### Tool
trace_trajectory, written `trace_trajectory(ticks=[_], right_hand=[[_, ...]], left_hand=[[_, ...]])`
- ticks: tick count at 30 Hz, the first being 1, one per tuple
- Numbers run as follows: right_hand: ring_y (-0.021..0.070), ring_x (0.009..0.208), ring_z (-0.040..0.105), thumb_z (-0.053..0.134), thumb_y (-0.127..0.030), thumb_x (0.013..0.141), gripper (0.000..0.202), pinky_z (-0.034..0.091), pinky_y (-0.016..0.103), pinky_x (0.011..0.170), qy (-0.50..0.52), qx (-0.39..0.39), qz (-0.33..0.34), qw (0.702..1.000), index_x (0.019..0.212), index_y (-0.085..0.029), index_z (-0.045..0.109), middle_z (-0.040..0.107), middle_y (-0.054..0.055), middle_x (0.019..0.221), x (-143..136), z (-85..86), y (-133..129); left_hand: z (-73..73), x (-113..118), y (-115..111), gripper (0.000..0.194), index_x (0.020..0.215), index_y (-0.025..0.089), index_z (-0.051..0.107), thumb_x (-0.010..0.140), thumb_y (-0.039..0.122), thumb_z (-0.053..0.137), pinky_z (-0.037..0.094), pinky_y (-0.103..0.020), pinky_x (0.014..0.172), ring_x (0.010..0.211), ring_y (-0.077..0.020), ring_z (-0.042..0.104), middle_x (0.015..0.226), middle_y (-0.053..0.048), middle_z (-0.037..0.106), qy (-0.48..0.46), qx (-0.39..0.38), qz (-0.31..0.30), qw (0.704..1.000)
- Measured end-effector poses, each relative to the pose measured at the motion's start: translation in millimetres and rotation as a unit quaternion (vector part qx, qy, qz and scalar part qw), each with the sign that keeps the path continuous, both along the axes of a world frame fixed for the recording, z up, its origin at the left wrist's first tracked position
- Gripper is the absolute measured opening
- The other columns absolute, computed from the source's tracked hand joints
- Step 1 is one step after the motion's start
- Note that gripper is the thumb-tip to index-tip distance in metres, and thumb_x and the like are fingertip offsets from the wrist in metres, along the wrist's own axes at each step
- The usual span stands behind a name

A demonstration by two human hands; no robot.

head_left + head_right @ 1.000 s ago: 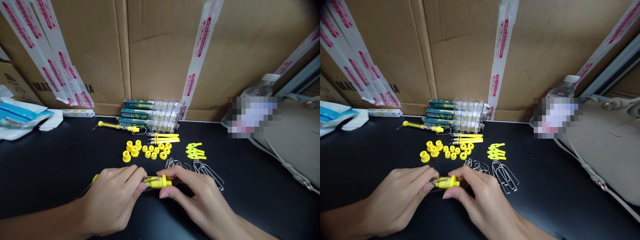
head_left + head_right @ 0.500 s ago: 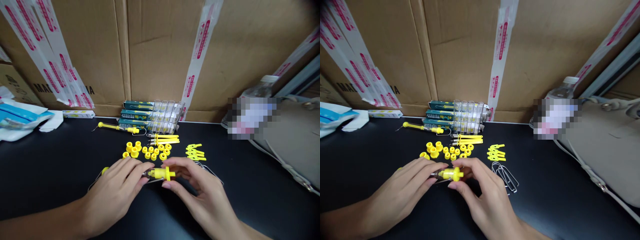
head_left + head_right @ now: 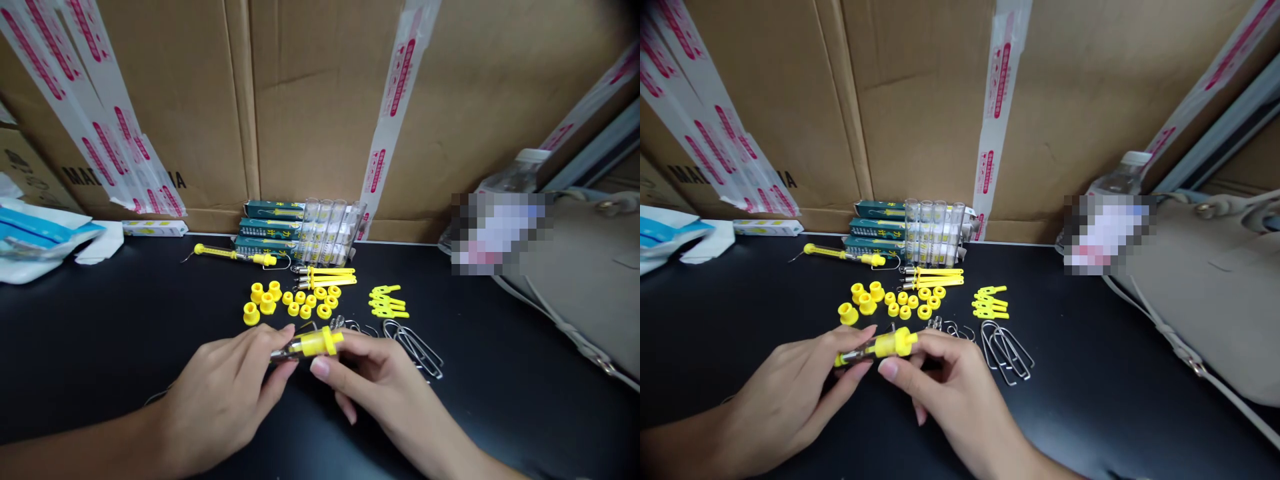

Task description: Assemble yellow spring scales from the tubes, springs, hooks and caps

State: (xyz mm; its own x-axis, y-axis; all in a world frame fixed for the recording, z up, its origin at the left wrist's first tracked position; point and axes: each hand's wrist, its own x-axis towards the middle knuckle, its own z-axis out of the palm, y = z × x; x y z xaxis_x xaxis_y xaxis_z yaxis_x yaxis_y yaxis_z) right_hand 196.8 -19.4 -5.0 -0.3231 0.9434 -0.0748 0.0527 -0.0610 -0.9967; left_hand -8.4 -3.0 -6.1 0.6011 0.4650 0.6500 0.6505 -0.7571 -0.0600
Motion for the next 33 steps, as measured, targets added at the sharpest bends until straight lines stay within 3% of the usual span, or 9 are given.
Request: trace_trajectory(ticks=[4, 7, 13, 18, 25, 29, 33], right_hand=[[0.0094, 0.058, 0.047, 0.071, -0.051, 0.084, 0.039, 0.042, 0.02, 0.052, -0.012, 0.02, -0.011, 1.0, 0.069, -0.015, 0.068, 0.063, 0.0, 0.071, -2.5, 1.0, 0.7], [0.0119, 0.059, 0.056, 0.065, -0.046, 0.09, 0.033, 0.045, 0.022, 0.056, -0.063, 0.054, -0.035, 0.996, 0.075, -0.017, 0.072, 0.071, 0.001, 0.069, -3.5, -0.3, -1.7], [0.0133, 0.06, 0.064, 0.069, -0.028, 0.09, 0.016, 0.049, 0.023, 0.064, -0.145, 0.252, -0.101, 0.951, 0.077, -0.019, 0.07, 0.069, -0.002, 0.066, -5.1, -3.6, -6.5], [0.0111, 0.059, 0.063, 0.059, -0.02, 0.096, 0.019, 0.048, 0.02, 0.059, -0.147, 0.295, -0.078, 0.941, 0.079, -0.018, 0.066, 0.066, -0.002, 0.066, -3.1, -3.3, -6.5], [0.0141, 0.064, 0.063, 0.057, -0.01, 0.095, 0.014, 0.049, 0.024, 0.06, -0.189, 0.427, -0.053, 0.883, 0.085, -0.017, 0.064, 0.067, 0.002, 0.071, 8.1, -3.8, -6.3], [0.0154, 0.068, 0.063, 0.056, -0.007, 0.095, 0.017, 0.055, 0.028, 0.07, -0.18, 0.48, -0.038, 0.858, 0.085, -0.019, 0.063, 0.067, 0.002, 0.074, 12.2, -2.5, -4.2], [0.015, 0.067, 0.064, 0.049, -0.003, 0.095, 0.021, 0.057, 0.034, 0.081, -0.193, 0.528, -0.008, 0.827, 0.092, -0.018, 0.064, 0.068, 0.002, 0.076, 16.5, -1.6, -2.7]], left_hand=[[2.0, 0.3, -2.6, 0.03, 0.103, 0.017, 0.05, 0.109, 0.031, 0.024, 0.055, -0.026, 0.049, 0.064, -0.0171, 0.076, 0.082, -0.003, 0.076, 0.013, -0.059, 0.007, 0.998], [-1.5, 0.5, -4.8, 0.032, 0.105, 0.016, 0.049, 0.109, 0.03, 0.02, 0.05, -0.027, 0.042, 0.059, -0.0176, 0.074, 0.08, -0.004, 0.075, 0.046, -0.048, 0.042, 0.997], [-6.0, 3.7, -8.0, 0.038, 0.092, 0.018, 0.05, 0.108, 0.021, 0.016, 0.036, -0.029, 0.033, 0.045, -0.0177, 0.066, 0.064, 0.0, 0.064, 0.132, -0.004, 0.096, 0.987], [-1.6, 7.2, -8.9, 0.042, 0.08, 0.021, 0.047, 0.109, 0.024, 0.015, 0.031, -0.03, 0.032, 0.037, -0.0155, 0.059, 0.056, 0.003, 0.055, 0.127, 0.003, 0.099, 0.987], [-4.1, 6.9, -11.7, 0.034, 0.09, 0.02, 0.046, 0.109, 0.026, 0.019, 0.035, -0.029, 0.035, 0.043, -0.0155, 0.062, 0.06, 0.003, 0.058, 0.102, 0.006, 0.086, 0.991], [-3.2, 7.0, -11.8, 0.032, 0.095, 0.018, 0.047, 0.109, 0.025, 0.02, 0.038, -0.028, 0.038, 0.048, -0.0149, 0.065, 0.065, 0.001, 0.062, 0.088, 0.021, 0.077, 0.993], [-0.3, 6.7, -14.1, 0.031, 0.1, 0.011, 0.051, 0.109, 0.024, 0.024, 0.038, -0.028, 0.037, 0.049, -0.0152, 0.066, 0.067, -0.002, 0.065, 0.105, 0.093, 0.082, 0.987]])
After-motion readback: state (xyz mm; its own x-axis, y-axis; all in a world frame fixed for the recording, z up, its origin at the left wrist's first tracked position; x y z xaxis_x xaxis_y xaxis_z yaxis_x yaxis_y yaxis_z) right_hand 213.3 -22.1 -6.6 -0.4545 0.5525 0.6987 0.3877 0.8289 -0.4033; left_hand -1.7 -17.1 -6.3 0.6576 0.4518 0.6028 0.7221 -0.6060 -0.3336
